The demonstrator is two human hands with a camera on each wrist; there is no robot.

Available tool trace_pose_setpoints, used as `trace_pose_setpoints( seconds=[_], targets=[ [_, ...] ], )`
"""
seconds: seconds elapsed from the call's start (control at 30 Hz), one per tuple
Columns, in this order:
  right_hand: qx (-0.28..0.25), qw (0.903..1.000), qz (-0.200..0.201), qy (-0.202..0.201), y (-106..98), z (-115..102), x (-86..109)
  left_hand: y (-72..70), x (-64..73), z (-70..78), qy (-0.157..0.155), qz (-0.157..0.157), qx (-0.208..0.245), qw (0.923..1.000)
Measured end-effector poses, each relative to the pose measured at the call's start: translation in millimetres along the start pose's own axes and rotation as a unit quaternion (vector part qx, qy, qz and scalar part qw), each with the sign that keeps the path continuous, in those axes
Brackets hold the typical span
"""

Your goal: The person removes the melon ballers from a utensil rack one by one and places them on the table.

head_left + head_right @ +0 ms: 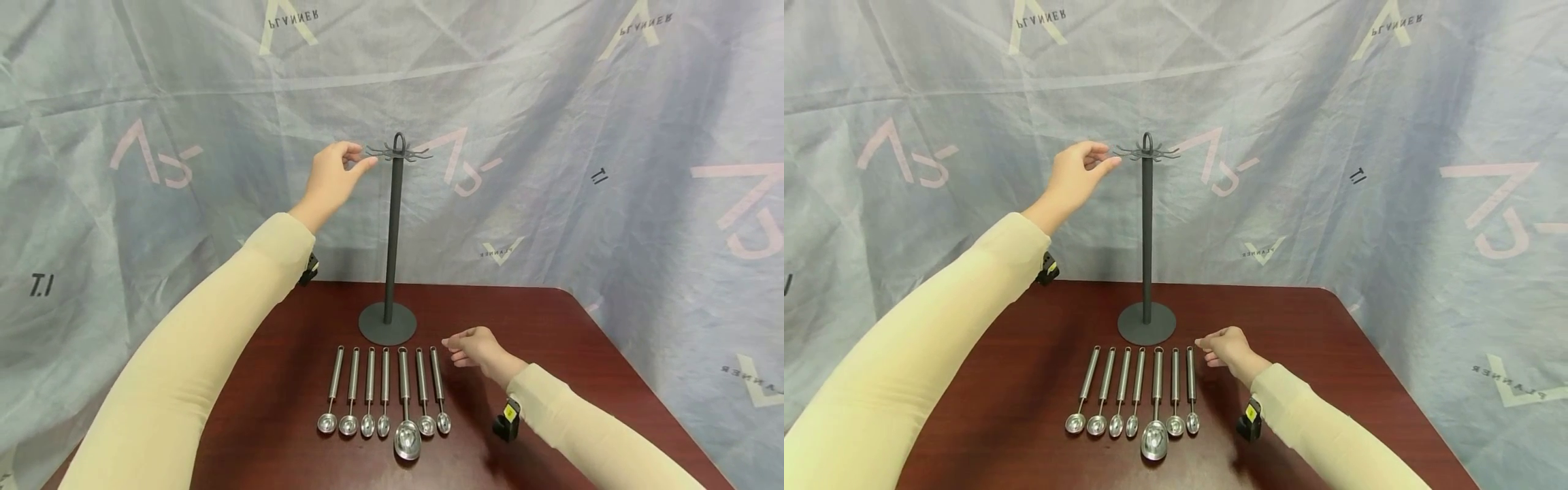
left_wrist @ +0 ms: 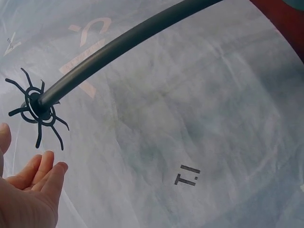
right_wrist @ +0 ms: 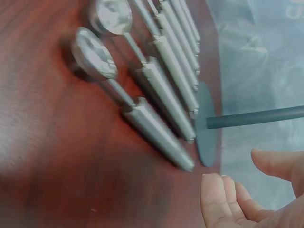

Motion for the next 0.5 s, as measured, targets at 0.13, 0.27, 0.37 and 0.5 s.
trace_pose_setpoints(
  seconds=[0.13,0.27,0.37,0.5],
  targets=[
    [0.02,0.9997,-0.005,-0.012,-2,-15,2.1,-1.0,10.3,-13.8,-0.005,-0.018,-0.006,0.9998],
    [0.027,0.999,0.005,-0.035,-7,-28,3.7,1.9,19.9,-26.8,-0.008,-0.045,-0.018,0.9988],
    [0.034,0.9966,0.028,-0.07,-12,-38,4.2,4.3,26.3,-35.4,-0.006,-0.065,-0.028,0.9975],
    [0.057,0.9886,0.051,-0.129,-16,-52,6.3,7.3,39.6,-44.9,0.011,-0.085,-0.062,0.9944]
  ],
)
Point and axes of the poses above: each hand's wrist, its own x-axis away from the middle knuckle, its own y-axis out of the palm, z = x × y, the point moved 8 cm from there along -x, towards the middle knuckle, and after that the axes turned 3 degrees about -x, right-handed, at the moved point
